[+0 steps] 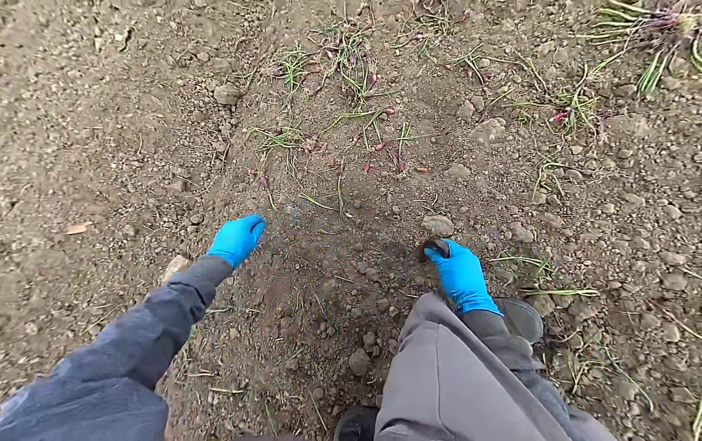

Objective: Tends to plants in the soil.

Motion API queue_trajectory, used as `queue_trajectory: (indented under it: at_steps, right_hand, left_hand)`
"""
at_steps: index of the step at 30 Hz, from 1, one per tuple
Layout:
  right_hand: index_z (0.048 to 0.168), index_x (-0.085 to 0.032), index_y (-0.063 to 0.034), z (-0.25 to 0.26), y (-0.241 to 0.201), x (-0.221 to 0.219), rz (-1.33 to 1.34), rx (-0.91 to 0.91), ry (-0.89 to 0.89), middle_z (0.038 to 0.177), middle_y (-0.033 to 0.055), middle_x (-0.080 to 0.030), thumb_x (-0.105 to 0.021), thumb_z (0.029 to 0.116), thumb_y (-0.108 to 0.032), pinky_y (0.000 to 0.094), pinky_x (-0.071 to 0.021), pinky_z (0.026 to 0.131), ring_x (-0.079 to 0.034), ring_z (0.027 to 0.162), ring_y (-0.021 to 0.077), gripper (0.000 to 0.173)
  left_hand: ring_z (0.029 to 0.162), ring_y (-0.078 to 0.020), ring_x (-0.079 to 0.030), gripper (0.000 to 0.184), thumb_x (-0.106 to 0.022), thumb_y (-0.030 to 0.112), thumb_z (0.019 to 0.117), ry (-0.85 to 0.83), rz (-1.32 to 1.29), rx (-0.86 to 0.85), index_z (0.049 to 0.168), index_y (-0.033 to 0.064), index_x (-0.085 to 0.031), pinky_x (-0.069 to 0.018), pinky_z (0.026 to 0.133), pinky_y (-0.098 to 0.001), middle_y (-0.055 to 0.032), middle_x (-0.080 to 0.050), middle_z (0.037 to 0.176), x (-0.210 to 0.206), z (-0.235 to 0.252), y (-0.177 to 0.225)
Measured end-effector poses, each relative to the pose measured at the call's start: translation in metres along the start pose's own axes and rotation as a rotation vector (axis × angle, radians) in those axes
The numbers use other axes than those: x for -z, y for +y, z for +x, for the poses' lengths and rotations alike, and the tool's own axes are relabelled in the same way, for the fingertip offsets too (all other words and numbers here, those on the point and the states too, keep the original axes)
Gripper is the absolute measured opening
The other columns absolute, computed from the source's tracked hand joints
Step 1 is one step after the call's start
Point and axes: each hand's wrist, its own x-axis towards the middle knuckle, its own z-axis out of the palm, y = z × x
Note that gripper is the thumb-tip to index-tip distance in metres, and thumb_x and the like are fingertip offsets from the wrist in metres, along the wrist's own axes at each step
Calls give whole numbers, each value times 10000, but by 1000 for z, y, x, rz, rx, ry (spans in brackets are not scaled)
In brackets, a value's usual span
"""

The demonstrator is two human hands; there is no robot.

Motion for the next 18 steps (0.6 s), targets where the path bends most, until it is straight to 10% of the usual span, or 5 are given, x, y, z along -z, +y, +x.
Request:
queue_trajectory:
  at_steps: [9,13,18]
  right_hand:
    - [999,-745,-88,-53,-117,91,-66,209,105,873,153,-698,-720,984,-353,605,-484,751,-652,828,330,267]
    - [1020,-736,-195,-104,-202,163,13,479,225,741,9,-617,-718,978,-362,403,-445,573,-516,586,128,174]
    - [986,-719,-268,-123,-256,174,278,707,315,683,-119,-583,-728,953,-287,221,-422,470,-456,480,-1,39]
  left_hand:
    - [962,-358,-732,312,-527,126,1062,-64,-378,553,1347,12,-583,-580,903,-569,-225,-715,1112,-1,-190,-198]
    - [924,-257,-749,167,-640,149,1030,-46,-454,476,1156,80,-727,-592,898,-507,-124,-765,1037,6,-196,-205]
    - [926,-287,-744,126,-698,224,1005,33,-427,195,1067,141,-769,-563,907,-600,-99,-775,988,36,-86,-116]
